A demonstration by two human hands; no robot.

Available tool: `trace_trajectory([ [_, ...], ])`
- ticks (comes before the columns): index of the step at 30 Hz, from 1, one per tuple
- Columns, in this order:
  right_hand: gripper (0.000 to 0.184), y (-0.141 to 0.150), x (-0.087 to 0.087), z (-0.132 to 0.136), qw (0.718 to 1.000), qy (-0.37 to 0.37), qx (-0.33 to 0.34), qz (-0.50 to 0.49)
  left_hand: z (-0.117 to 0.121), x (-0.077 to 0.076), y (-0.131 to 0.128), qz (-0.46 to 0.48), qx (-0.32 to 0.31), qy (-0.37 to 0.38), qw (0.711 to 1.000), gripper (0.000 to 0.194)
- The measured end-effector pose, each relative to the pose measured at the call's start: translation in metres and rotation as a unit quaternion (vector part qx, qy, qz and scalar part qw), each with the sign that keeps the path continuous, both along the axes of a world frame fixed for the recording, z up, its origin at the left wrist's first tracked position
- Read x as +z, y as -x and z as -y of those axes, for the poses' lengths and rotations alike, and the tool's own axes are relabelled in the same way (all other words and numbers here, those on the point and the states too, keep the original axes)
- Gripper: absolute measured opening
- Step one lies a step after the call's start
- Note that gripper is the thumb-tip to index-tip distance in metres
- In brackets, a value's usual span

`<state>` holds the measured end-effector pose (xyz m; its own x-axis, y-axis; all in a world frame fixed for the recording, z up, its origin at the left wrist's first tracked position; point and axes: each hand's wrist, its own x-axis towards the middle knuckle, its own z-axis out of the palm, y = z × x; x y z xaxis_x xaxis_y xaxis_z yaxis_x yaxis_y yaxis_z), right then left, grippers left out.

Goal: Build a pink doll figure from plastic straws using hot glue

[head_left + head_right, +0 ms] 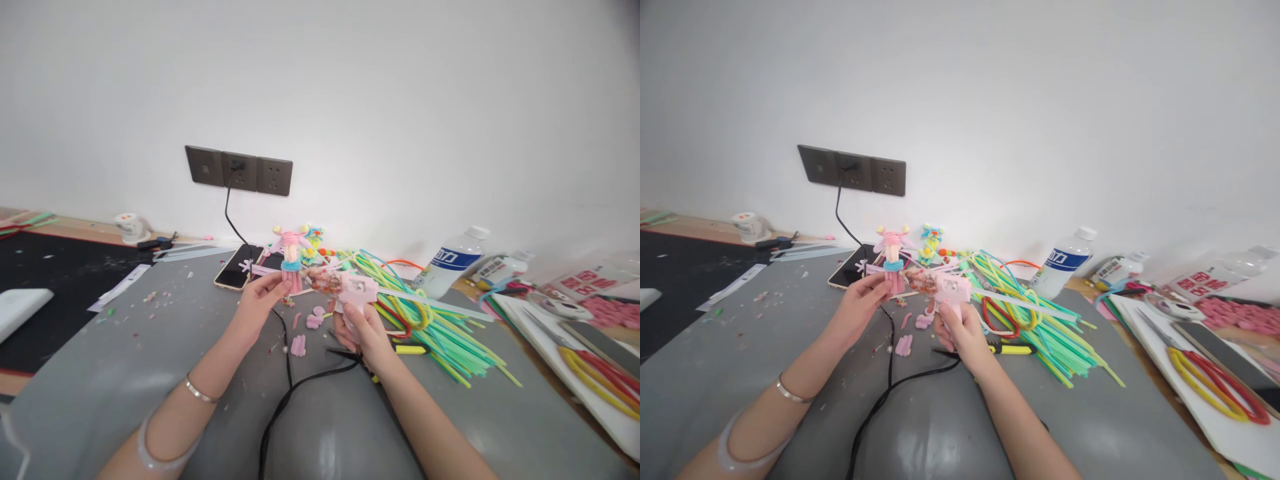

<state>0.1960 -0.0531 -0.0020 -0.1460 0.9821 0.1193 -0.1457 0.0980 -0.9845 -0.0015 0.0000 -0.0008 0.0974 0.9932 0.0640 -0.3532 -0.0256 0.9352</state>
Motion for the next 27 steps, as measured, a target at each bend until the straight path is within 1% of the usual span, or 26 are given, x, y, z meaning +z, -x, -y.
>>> trace_trajectory([
  [5,0.051,-0.0011,-0.0011,-0.0006,1.000,-0.003,-0.008,-0.014,0.0011,0.0029,-0.0003,0.000,-0.002,-0.001,1.000,0.034],
  [10,0.052,-0.0018,-0.0016,-0.0004,1.000,-0.007,-0.016,-0.020,0.0006,0.0004,0.0003,0.002,-0.008,-0.005,1.000,0.033],
  [15,0.053,-0.0012,-0.0008,-0.0005,1.000,-0.006,-0.009,-0.023,0.0002,0.0009,-0.0008,0.023,-0.022,0.019,0.999,0.036],
  [21,0.050,-0.0021,-0.0004,-0.0004,1.000,-0.006,-0.005,-0.022,0.0014,0.0039,-0.0015,0.051,-0.036,0.025,0.998,0.037],
  [27,0.048,-0.0013,-0.0001,0.0002,1.000,0.001,-0.002,-0.031,0.0021,0.0050,-0.0010,0.050,-0.042,0.018,0.998,0.036],
])
